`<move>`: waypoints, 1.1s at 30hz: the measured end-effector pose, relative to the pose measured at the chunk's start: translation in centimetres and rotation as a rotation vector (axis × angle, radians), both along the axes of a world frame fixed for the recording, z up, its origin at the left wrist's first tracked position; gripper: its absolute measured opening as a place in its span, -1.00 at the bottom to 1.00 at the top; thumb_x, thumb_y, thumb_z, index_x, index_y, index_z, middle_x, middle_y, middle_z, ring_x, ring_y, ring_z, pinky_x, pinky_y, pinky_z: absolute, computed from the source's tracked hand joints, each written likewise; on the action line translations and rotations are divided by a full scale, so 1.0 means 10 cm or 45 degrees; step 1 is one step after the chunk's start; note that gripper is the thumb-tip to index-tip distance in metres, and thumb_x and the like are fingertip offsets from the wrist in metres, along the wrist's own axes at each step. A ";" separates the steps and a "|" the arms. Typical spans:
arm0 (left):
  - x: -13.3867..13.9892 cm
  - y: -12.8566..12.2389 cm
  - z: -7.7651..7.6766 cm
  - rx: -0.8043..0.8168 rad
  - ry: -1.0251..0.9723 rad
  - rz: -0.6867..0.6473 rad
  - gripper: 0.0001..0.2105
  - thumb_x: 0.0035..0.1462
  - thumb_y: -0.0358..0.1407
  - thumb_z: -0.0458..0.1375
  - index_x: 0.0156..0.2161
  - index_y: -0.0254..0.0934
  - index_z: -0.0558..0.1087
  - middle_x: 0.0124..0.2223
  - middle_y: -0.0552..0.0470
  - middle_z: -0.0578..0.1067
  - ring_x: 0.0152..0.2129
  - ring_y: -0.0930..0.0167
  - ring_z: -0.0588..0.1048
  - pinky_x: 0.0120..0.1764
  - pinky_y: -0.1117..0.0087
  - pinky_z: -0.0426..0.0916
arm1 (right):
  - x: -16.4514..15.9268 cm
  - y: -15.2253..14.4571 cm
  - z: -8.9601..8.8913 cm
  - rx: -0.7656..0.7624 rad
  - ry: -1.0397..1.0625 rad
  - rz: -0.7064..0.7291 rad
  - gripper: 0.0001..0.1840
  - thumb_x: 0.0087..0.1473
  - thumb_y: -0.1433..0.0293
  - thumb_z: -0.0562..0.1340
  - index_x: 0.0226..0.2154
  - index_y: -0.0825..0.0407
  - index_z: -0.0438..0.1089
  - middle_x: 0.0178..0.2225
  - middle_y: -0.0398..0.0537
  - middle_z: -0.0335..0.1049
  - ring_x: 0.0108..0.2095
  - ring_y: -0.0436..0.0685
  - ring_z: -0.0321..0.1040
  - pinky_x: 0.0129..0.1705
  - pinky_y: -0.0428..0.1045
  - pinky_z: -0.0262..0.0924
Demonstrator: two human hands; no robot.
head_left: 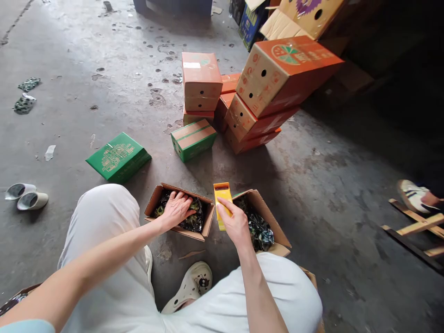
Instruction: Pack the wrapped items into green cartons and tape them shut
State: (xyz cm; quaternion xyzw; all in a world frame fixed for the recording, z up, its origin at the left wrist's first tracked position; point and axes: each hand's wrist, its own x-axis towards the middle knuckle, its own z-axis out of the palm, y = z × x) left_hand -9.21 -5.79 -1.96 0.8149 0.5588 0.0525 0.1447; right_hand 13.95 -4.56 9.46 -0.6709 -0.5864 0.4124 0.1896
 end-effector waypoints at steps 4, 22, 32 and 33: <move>-0.06 -0.01 -0.02 -0.009 -0.025 0.037 -0.64 0.32 0.01 0.17 -0.03 -0.23 0.57 -0.10 -0.24 0.58 0.04 0.04 0.34 0.10 0.00 0.12 | -0.06 0.00 0.03 -0.080 -0.260 0.221 -0.59 0.35 0.29 0.14 0.14 -0.12 0.54 0.08 -0.02 0.58 0.09 0.25 0.52 0.20 0.09 0.28; -0.79 0.41 0.47 -0.226 -0.556 0.356 -0.71 0.35 -0.22 0.05 -0.05 -0.18 0.61 -0.10 -0.04 0.64 -0.17 0.29 0.59 -0.02 0.35 0.43 | -0.06 -0.11 -0.14 -0.100 -0.198 0.317 -0.49 0.27 0.36 0.20 0.25 -0.16 0.44 0.15 -0.13 0.53 0.11 0.18 0.51 0.23 0.05 0.27; -1.68 0.36 0.49 -1.332 -1.070 0.771 0.01 -0.24 -0.16 0.56 0.38 -0.16 0.32 0.19 -0.22 0.47 -0.08 0.19 0.59 -0.05 0.16 0.54 | -0.05 -0.06 -0.24 -0.035 -0.122 0.201 -0.53 0.19 0.33 0.23 0.14 -0.14 0.53 0.07 -0.11 0.59 0.04 0.19 0.55 0.17 0.03 0.33; -1.67 0.37 0.47 -1.349 -1.090 0.775 0.03 -0.26 -0.15 0.57 0.38 -0.16 0.32 0.22 -0.24 0.45 -0.07 0.18 0.59 -0.03 0.16 0.54 | -0.05 -0.05 -0.25 -0.027 -0.113 0.198 -0.53 0.18 0.32 0.24 0.14 -0.14 0.54 0.07 -0.11 0.59 0.05 0.19 0.55 0.17 0.02 0.33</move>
